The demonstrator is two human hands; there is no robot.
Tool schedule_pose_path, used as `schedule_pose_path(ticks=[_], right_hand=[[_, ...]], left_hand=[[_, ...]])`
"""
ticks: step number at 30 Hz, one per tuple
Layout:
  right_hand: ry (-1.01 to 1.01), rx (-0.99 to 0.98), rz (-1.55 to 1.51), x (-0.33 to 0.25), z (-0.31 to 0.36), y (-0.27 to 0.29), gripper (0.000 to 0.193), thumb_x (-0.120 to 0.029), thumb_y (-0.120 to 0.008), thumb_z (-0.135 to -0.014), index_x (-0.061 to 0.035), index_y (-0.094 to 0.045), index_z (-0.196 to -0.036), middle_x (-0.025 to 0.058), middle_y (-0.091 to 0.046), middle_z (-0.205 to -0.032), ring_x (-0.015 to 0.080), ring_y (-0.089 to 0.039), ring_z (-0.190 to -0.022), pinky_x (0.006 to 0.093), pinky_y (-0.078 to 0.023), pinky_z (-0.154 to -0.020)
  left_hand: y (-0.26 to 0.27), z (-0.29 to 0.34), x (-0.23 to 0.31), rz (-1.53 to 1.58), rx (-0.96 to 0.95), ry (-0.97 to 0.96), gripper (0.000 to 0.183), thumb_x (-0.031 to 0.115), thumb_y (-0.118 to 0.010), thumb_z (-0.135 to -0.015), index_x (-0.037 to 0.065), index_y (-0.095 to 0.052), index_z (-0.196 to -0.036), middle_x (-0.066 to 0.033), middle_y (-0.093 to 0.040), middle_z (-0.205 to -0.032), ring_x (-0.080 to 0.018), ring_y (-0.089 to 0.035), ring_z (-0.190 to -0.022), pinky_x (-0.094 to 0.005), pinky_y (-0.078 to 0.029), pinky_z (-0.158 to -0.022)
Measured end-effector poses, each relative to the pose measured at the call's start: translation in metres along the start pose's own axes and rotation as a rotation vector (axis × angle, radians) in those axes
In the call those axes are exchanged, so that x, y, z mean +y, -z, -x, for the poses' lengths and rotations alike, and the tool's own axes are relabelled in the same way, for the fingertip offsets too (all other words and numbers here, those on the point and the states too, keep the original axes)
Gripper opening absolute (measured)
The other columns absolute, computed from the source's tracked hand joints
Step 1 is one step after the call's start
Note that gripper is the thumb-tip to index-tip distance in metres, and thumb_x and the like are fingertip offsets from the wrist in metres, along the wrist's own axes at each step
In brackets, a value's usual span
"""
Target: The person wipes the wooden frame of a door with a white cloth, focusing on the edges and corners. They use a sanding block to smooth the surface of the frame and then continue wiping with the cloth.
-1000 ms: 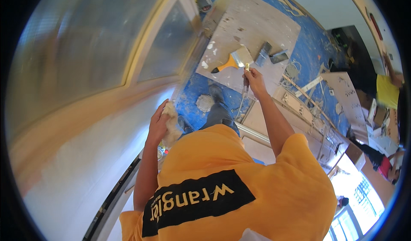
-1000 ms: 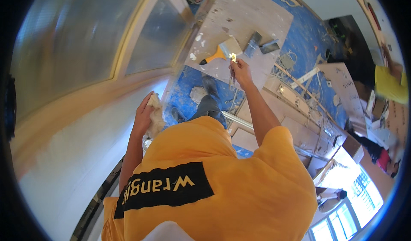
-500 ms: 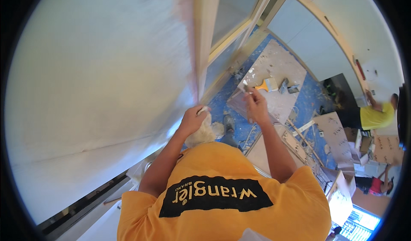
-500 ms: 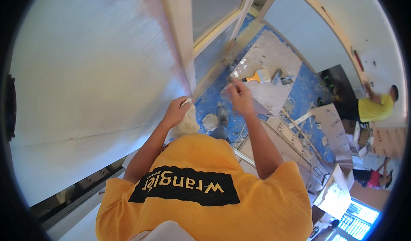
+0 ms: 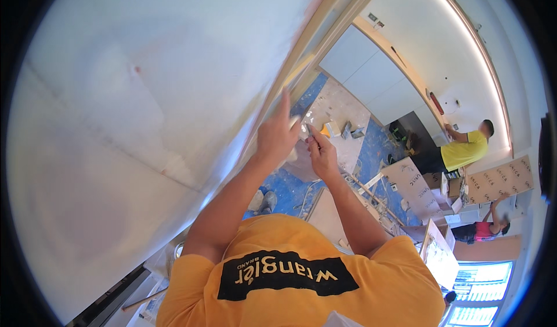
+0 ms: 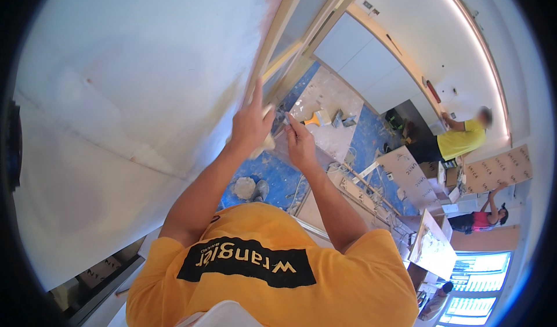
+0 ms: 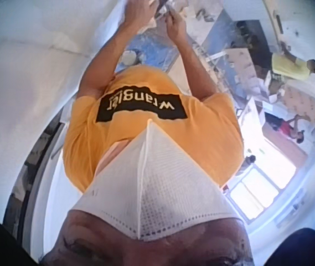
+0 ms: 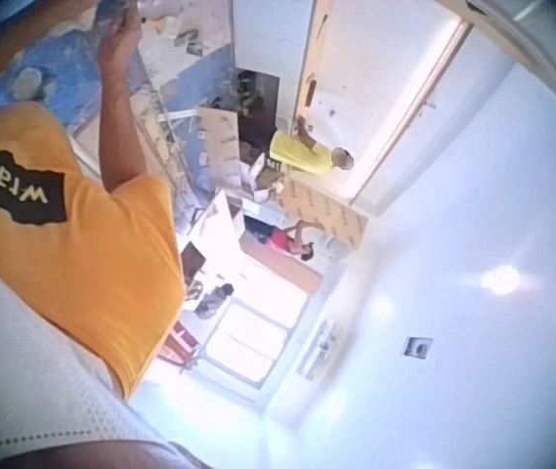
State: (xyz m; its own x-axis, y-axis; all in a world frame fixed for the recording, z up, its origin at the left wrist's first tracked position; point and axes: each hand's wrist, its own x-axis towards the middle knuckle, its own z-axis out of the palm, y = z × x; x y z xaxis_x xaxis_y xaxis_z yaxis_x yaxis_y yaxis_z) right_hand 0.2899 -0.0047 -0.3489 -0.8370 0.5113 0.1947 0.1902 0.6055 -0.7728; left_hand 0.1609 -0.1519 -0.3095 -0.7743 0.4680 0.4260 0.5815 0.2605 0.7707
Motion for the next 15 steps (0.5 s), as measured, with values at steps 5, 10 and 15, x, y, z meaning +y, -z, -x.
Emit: schedule_pose_path(ticks=[5,10,15], right_hand=[[-0.044,0.107,0.016,-0.015,-0.011,0.018,0.044,-0.011,-0.055,-0.105,-0.0086,-0.057,-0.149,0.0159,-0.071,-0.096,0.023,-0.066,-0.084,0.0341,-0.052,-0.08],[-0.065,0.134,0.063,-0.01,-0.008,0.049,0.042,-0.016,-0.053,-0.108,-0.0085,-0.057,-0.149,0.0114,-0.074,-0.097,0.0197,-0.066,-0.081,0.032,-0.053,-0.077],[-0.088,0.208,0.041,-0.009,-0.024,0.072,0.036,-0.017,-0.051,-0.11,-0.0022,-0.06,-0.142,0.0063,-0.075,-0.102,0.0116,-0.065,-0.078,0.0285,-0.055,-0.067]], left_hand=[[0.009,-0.093,0.052,-0.11,0.067,-0.105,0.095,0.023,-0.07,-0.091,-0.005,-0.014,-0.163,-0.023,-0.07,-0.078,-0.0395,-0.07,-0.069,-0.049,-0.055,-0.062],[-0.011,-0.099,0.047,-0.115,0.09,-0.035,0.101,0.022,-0.071,-0.09,-0.006,-0.008,-0.164,-0.0229,-0.069,-0.076,-0.0389,-0.07,-0.069,-0.0479,-0.055,-0.062],[-0.038,-0.08,0.026,-0.116,0.082,0.009,0.104,0.022,-0.071,-0.09,-0.006,-0.004,-0.164,-0.0232,-0.07,-0.076,-0.0392,-0.07,-0.07,-0.048,-0.056,-0.063]])
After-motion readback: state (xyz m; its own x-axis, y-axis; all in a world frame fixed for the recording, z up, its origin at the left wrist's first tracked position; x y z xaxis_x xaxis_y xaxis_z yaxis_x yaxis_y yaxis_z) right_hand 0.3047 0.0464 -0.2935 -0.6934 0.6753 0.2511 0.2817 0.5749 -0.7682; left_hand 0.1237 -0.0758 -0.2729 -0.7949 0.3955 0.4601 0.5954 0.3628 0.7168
